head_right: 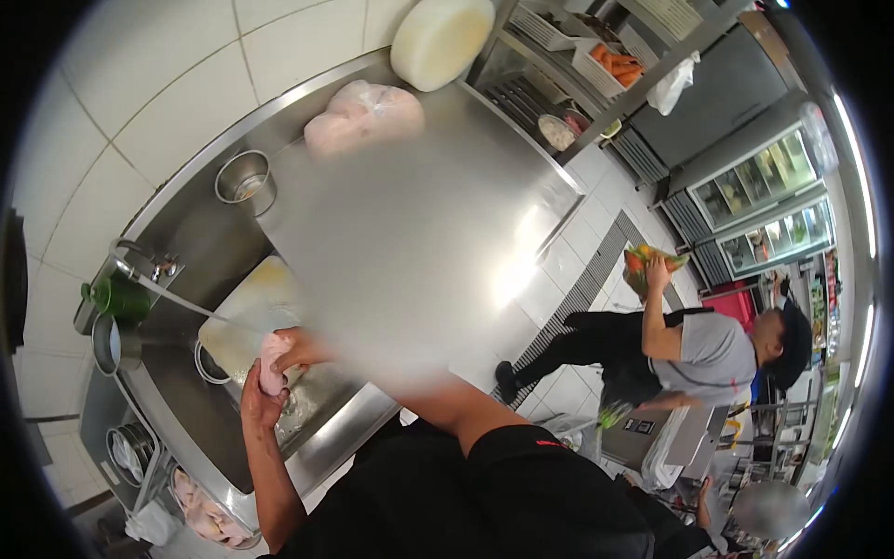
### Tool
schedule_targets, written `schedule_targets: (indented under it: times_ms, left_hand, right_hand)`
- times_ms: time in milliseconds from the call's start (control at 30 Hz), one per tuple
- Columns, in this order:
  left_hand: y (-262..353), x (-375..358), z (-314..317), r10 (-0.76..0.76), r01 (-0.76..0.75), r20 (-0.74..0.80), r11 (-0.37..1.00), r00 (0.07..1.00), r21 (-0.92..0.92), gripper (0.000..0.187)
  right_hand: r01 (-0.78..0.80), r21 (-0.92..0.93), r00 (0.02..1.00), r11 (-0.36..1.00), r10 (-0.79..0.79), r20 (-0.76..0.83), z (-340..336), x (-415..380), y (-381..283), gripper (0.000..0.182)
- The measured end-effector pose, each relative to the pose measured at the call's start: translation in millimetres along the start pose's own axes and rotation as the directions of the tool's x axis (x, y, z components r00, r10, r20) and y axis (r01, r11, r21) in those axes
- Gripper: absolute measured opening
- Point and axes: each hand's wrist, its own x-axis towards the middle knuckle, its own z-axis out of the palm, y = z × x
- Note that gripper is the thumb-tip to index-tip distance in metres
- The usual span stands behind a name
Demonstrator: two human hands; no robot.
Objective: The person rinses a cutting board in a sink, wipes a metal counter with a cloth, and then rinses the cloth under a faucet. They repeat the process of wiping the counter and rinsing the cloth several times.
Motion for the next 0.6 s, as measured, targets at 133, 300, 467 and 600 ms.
schedule_targets:
  times_ms: [133,300,467,600]
  left_hand:
    - [5.8,3.7,39.0,0.139,-0.158,0.214,0.984,0.967,0.076,0.020]
    - [-8.5,12.4,82.3,0.133,-0.208,0.387,0.965,0.913,0.159,0.025]
    - [-24.4,8.1,144.3,0.158,-0.340,0.429,0.856,0.889,0.390,0.021]
    - [-39.1,21.0,150.1,0.124,-0.437,0.503,0.695,0.855,0.571,0.012]
  right_hand:
    - [0.083,0.394,0.970,0.915,0.016,-0.242,-30.8,-25.9,20.3,0.036]
    - [0.360,0.399,0.854,0.843,-0.126,-0.504,-65.6,-63.9,23.2,0.024]
    - [0.480,-0.050,0.521,0.876,-0.330,-0.787,-100.2,-101.1,23.8,0.022]
    - [0.417,0.058,0.330,0.907,-0.092,-0.940,-137.3,-180.6,-46.6,0.021]
